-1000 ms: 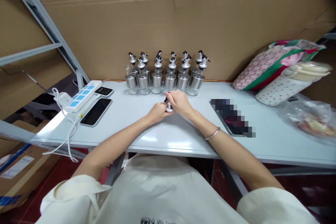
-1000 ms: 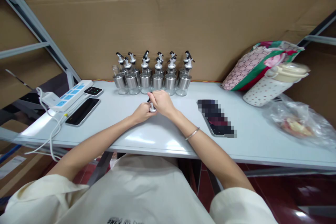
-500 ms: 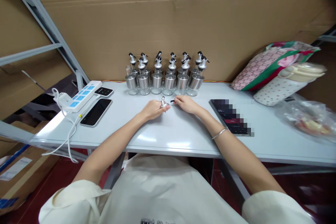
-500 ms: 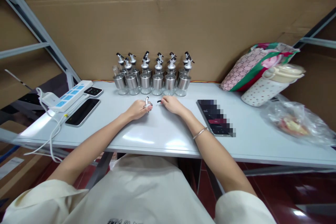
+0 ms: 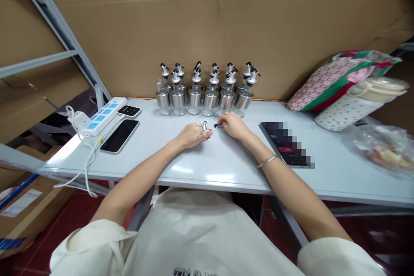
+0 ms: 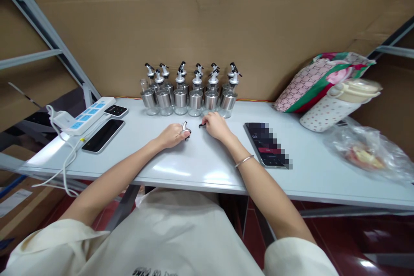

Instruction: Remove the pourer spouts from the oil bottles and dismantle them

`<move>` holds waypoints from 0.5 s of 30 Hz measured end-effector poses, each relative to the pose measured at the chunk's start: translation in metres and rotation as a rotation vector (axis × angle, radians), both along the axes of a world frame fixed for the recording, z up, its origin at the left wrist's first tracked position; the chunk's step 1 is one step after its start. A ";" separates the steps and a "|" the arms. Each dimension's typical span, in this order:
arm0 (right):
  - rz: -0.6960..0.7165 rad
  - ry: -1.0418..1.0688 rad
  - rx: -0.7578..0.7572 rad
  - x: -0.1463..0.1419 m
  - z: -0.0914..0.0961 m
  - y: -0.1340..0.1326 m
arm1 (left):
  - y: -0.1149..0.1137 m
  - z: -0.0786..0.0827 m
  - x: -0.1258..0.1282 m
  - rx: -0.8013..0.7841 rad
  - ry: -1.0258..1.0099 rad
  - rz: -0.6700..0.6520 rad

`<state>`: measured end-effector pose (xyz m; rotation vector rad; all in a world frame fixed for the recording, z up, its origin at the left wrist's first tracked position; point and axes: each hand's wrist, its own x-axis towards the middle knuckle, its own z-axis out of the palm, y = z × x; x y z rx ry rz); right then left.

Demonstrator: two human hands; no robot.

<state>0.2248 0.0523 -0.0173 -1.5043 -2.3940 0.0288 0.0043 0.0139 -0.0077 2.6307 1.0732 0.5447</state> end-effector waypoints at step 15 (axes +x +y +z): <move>0.064 0.082 -0.060 0.001 -0.003 -0.001 | -0.002 0.002 -0.001 -0.004 0.006 0.002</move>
